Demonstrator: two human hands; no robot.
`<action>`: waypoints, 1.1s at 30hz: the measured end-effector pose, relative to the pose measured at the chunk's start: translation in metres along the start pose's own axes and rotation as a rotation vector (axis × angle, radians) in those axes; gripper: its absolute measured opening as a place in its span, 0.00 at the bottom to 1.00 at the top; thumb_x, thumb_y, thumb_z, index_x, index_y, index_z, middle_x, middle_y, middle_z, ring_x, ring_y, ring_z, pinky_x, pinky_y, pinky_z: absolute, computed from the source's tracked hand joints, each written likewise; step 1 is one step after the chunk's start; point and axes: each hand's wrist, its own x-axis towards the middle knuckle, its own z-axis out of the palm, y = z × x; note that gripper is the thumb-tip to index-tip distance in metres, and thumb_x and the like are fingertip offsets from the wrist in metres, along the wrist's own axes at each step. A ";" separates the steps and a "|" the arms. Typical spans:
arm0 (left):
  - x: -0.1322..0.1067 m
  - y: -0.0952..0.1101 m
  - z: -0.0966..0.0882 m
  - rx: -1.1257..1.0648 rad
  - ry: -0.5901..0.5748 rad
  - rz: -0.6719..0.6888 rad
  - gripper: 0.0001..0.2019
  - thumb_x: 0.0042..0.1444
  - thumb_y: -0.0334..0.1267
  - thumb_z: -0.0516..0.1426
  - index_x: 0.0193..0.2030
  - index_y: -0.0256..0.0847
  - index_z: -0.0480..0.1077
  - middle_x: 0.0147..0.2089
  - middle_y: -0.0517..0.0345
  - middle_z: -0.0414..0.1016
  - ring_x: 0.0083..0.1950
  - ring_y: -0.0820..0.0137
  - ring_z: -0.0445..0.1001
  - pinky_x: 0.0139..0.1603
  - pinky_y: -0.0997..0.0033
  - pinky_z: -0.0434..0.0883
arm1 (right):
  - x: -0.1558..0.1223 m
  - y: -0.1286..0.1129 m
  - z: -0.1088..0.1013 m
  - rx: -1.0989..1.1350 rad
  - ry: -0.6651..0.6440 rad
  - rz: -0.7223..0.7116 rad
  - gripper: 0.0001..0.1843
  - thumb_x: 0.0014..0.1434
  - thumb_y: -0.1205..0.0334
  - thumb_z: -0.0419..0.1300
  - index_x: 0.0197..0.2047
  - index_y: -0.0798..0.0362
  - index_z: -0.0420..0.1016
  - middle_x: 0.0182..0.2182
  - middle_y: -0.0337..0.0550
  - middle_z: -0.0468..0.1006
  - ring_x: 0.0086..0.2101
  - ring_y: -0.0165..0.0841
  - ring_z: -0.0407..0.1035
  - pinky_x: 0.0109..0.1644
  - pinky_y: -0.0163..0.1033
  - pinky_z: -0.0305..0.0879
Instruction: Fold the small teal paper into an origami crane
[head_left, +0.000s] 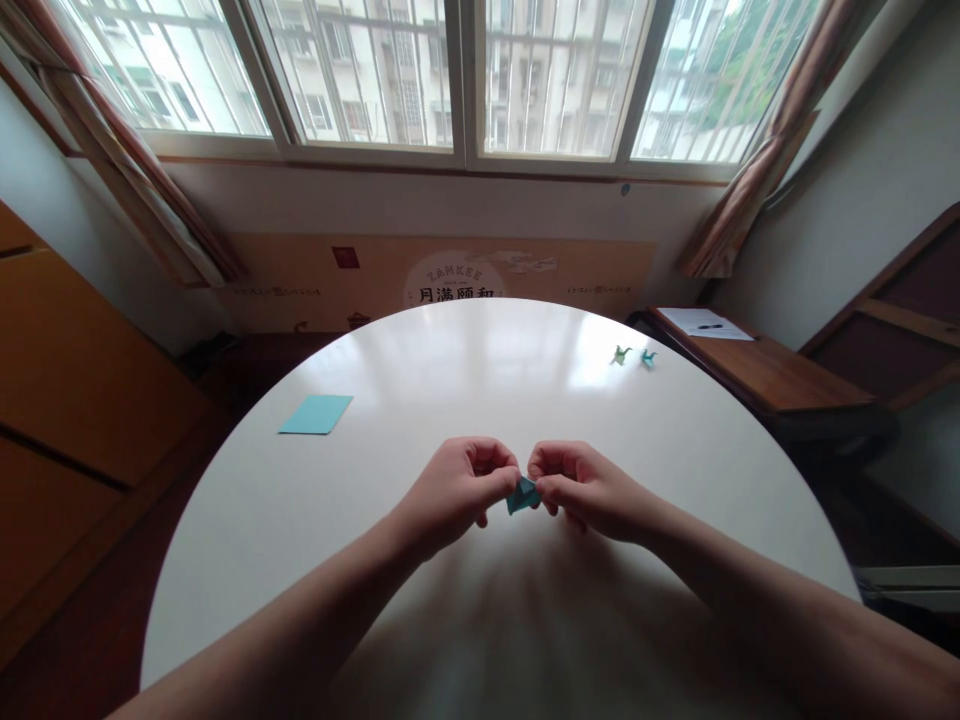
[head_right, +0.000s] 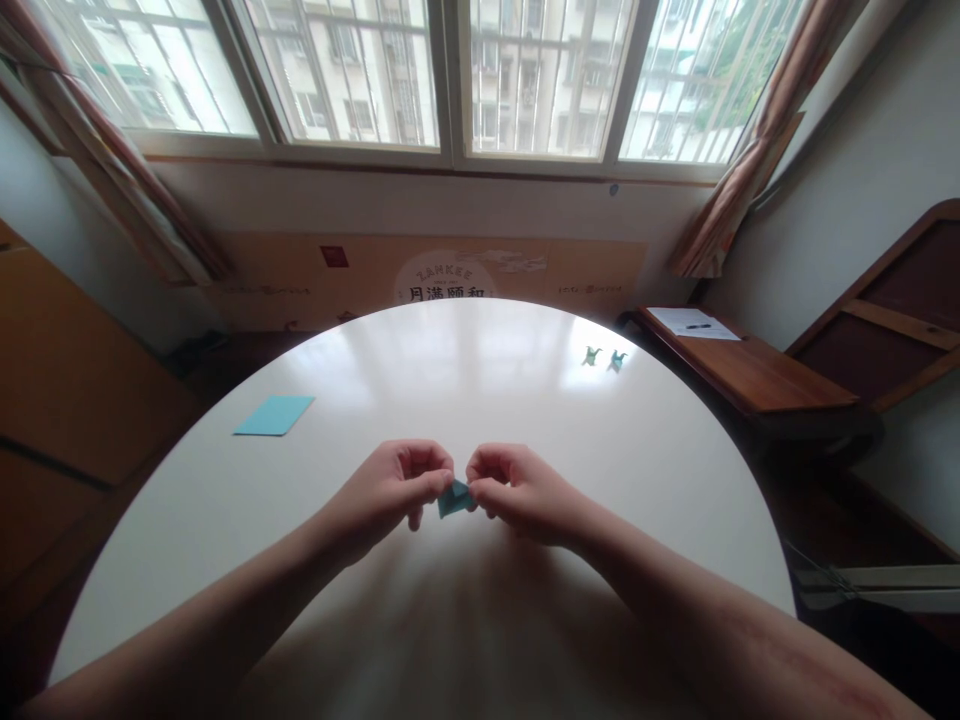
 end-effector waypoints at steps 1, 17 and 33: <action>0.000 0.000 0.000 -0.005 -0.003 -0.002 0.09 0.48 0.41 0.60 0.28 0.35 0.73 0.24 0.61 0.69 0.25 0.75 0.64 0.18 0.79 0.64 | 0.000 0.001 0.000 0.004 -0.008 0.004 0.01 0.54 0.66 0.58 0.32 0.54 0.70 0.23 0.33 0.70 0.18 0.23 0.59 0.19 0.28 0.56; 0.005 -0.010 -0.008 0.040 -0.114 0.078 0.11 0.50 0.42 0.62 0.32 0.34 0.73 0.28 0.58 0.72 0.29 0.72 0.68 0.21 0.78 0.67 | 0.005 0.006 -0.004 0.019 -0.062 -0.102 0.01 0.50 0.68 0.57 0.29 0.53 0.67 0.22 0.33 0.67 0.23 0.26 0.57 0.27 0.32 0.53; 0.002 -0.007 -0.003 0.259 0.000 0.142 0.03 0.45 0.35 0.57 0.25 0.38 0.68 0.23 0.63 0.68 0.24 0.74 0.66 0.23 0.76 0.65 | 0.003 0.003 -0.005 -0.094 -0.075 -0.134 0.02 0.51 0.65 0.58 0.31 0.54 0.70 0.25 0.35 0.67 0.26 0.28 0.59 0.29 0.33 0.54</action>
